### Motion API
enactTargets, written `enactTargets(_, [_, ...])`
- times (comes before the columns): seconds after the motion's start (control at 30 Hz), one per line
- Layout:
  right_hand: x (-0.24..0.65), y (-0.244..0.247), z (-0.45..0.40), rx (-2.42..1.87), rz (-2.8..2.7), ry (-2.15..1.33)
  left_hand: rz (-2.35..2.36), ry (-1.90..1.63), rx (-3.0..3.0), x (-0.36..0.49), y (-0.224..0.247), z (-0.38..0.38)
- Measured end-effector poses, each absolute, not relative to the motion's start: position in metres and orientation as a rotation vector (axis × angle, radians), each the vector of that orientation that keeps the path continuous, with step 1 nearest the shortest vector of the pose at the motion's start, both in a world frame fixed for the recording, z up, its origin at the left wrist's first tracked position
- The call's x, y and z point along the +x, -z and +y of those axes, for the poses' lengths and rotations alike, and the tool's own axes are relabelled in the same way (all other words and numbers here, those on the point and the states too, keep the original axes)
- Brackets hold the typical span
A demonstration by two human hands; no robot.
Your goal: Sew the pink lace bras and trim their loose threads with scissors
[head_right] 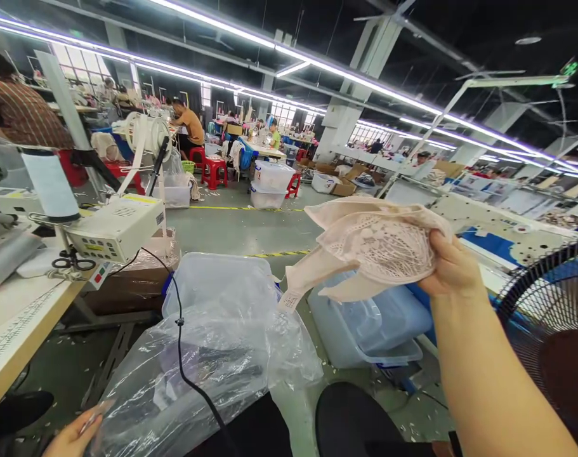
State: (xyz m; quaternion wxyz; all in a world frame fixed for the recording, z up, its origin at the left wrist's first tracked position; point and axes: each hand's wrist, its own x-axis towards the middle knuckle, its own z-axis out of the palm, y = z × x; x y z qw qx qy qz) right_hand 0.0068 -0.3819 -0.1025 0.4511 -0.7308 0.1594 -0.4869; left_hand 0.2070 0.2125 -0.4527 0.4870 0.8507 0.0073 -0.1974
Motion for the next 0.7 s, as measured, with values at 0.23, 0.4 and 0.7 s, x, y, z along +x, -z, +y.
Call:
enactTargets(0.23, [0.006, 0.107, -0.385, -1.569, 0.3, 1.186, 0.025, 0.488, 2.062, 0.202, 0.452, 0.211])
enactTargets(0.4, [0.004, 0.113, -0.392, -1.524, 0.32, 1.204, 0.03, 0.464, 2.066, 0.2, 0.447, 0.211])
enactTargets(0.7, [0.006, 0.134, -0.41, -1.455, 0.316, 1.212, 0.002, 0.457, 2.089, 0.197, 0.449, 0.219])
